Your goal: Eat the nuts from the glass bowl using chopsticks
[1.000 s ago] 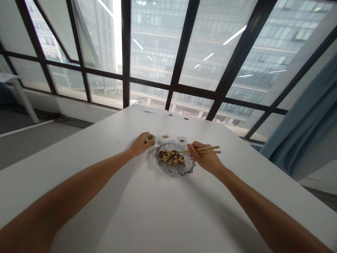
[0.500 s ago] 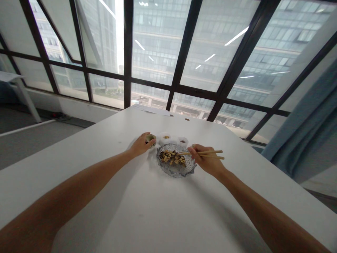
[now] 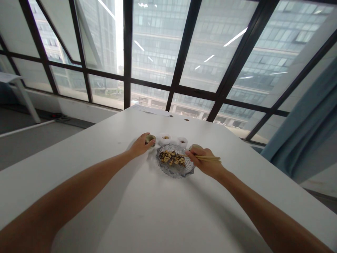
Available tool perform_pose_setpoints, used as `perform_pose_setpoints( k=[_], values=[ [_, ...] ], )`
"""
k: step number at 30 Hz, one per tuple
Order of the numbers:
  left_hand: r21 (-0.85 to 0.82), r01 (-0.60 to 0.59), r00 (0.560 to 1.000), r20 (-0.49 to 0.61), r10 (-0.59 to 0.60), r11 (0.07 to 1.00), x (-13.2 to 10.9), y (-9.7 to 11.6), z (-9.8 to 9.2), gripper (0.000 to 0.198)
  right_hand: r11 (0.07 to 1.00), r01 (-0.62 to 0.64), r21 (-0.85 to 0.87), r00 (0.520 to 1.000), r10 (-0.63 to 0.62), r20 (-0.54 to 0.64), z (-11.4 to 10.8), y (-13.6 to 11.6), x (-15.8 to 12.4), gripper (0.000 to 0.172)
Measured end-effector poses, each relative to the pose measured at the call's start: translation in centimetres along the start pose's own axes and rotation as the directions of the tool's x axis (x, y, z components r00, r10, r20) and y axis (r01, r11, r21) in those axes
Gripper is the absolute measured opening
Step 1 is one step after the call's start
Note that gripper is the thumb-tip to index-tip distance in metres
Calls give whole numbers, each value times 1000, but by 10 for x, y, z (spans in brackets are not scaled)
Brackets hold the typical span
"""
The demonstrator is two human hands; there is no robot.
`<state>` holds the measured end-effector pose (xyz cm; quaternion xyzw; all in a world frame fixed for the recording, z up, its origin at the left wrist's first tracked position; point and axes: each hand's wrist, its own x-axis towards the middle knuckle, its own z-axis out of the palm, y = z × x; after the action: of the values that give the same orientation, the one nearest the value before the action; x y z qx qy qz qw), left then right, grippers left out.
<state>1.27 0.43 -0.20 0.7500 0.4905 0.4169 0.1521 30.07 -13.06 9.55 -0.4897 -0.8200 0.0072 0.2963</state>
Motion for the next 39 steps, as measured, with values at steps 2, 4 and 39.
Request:
perform_pose_setpoints(
  k=[2,4,39],
  values=[
    [5,-2,1000,-4,2,1000,0,-1,1,59,999,-34,39,999,33,9,-2,1,-2,49],
    [9,-7,1000,-15,7,1000,1,-1,2,58,985,-105,134,994,105,6,-3,4,-5,49],
    [95,-152,986,-54,158,984,-3,-1,-7,67,409,-182,894,776,618,-125,58,7,-49,58]
  ],
)
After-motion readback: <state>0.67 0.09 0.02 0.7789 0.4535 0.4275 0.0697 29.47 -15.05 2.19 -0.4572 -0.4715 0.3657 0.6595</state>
